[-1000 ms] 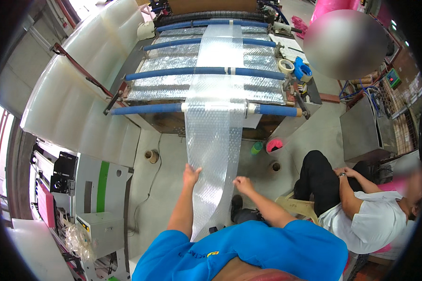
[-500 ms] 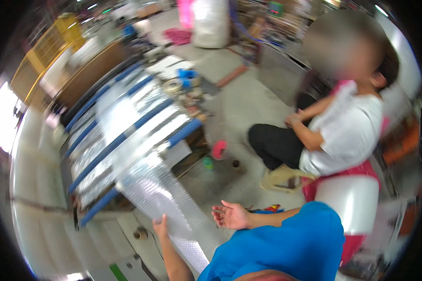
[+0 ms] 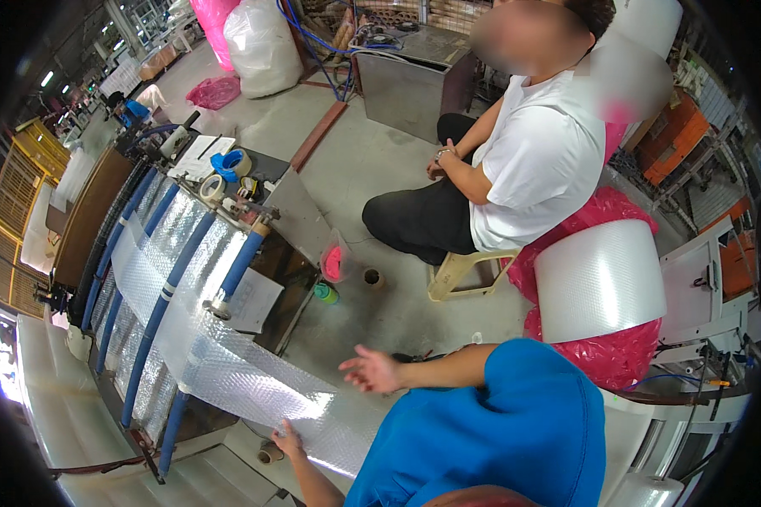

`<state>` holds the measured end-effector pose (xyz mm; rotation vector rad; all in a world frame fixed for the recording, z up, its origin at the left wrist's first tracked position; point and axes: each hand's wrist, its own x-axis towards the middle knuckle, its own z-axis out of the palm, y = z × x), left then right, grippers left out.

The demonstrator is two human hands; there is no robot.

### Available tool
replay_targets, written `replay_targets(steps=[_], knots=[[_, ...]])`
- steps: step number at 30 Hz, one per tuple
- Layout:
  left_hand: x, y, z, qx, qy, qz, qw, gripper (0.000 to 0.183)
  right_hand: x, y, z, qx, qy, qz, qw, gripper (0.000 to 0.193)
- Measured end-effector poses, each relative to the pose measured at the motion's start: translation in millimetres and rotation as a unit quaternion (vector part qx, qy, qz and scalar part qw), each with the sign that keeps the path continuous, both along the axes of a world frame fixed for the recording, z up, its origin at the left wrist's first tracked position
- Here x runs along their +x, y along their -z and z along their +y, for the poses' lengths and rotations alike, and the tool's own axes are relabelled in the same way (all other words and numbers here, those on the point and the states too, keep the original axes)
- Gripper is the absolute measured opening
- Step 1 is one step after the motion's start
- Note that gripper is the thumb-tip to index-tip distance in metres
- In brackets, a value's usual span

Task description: The person handles a sheet of bubble wrap, pulling it from a roll and smoothing it out with their hands. They repeatedly adjust the bubble wrap as it feeds through a machine.

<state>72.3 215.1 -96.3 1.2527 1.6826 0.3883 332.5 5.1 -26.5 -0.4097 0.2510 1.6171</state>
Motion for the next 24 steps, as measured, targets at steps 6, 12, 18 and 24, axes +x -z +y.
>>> replay_targets(steps=[6, 12, 18, 24], knots=[[-21, 21, -22, 0.208, 0.005, 0.069, 0.976, 0.053, 40, -65, -145, -0.023, 0.151, 0.173, 0.973, 0.058], [-28, 41, -6, 0.246, 0.011, 0.091, 0.965, 0.049, 28, -36, -74, 0.106, 0.068, 0.137, 0.982, 0.063], [-19, 5, -28, 0.222, -0.011, 0.106, 0.969, 0.052, 36, -45, -81, 0.085, 0.054, 0.134, 0.986, 0.06], [-20, -6, -41, 0.205, -0.076, 0.11, 0.97, 0.045, 27, -45, -56, 0.174, 0.049, 0.206, 0.962, 0.064]])
